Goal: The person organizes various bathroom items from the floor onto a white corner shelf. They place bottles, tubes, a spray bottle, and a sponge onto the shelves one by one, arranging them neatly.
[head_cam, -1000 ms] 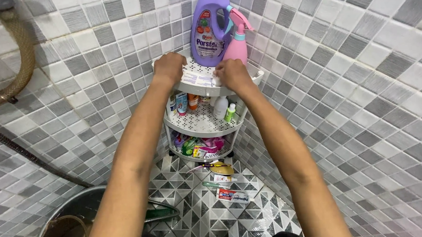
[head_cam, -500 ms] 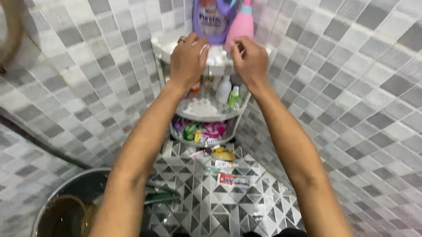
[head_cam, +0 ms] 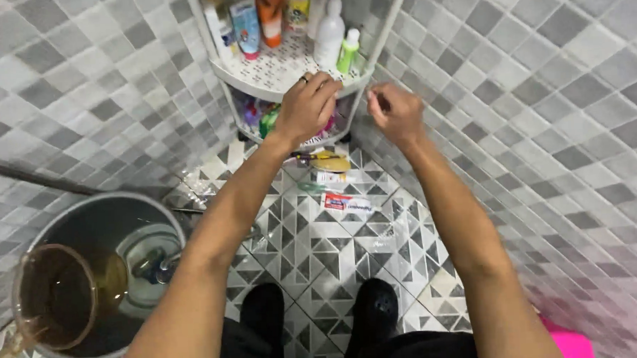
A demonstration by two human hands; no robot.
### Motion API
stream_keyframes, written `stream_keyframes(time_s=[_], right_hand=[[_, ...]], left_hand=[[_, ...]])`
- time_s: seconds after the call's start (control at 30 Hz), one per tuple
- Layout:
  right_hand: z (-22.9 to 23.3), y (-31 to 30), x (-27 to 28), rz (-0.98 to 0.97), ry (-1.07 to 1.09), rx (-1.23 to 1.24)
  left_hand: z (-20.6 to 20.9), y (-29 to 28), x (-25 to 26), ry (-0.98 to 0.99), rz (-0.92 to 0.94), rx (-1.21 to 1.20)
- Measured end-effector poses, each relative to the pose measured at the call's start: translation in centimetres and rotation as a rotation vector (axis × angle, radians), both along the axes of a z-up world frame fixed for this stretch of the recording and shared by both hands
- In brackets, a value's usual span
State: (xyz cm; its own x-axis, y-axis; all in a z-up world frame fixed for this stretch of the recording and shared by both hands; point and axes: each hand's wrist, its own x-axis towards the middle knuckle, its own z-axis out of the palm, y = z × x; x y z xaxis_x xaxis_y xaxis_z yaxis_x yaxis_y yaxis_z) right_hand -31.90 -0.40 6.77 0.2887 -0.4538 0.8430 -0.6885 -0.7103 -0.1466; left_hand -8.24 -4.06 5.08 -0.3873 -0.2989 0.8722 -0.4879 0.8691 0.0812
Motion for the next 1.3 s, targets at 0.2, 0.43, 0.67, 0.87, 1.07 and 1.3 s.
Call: stream_keyframes(time_s=[0.2,0.43,0.67,0.87,1.07,1.3], right_hand=[[-8.1,4.5,-2.9,-0.068,0.166,0.484],[-16.4,5.5,-5.4,-0.306,0.568,1.353],[-23.0,8.0,-4.4,-0.311,0.905,1.471],[-25.5,7.9,-4.9,-0.329,0.936,1.51],[-26.9,7.6,-4.7,-0.311,0.865,1.571],[-28.7,7.6,-6.3,-0.239,0.677,1.583]], left_hand=[[-9.4,1.3,-2.3,-0.285,-0.109,0.204],[-20.9,1.3,-4.8,-0.644,0.052,0.388],[-25.1,2.0,-5.7,-0.934,0.136,0.676],[-26.1,1.9,-5.2,-0.959,0.153,0.718],[-26.1,1.7,-4.4,-0.935,0.108,0.808],[-25.4,1.6,-4.0,-0.951,0.119,0.9]])
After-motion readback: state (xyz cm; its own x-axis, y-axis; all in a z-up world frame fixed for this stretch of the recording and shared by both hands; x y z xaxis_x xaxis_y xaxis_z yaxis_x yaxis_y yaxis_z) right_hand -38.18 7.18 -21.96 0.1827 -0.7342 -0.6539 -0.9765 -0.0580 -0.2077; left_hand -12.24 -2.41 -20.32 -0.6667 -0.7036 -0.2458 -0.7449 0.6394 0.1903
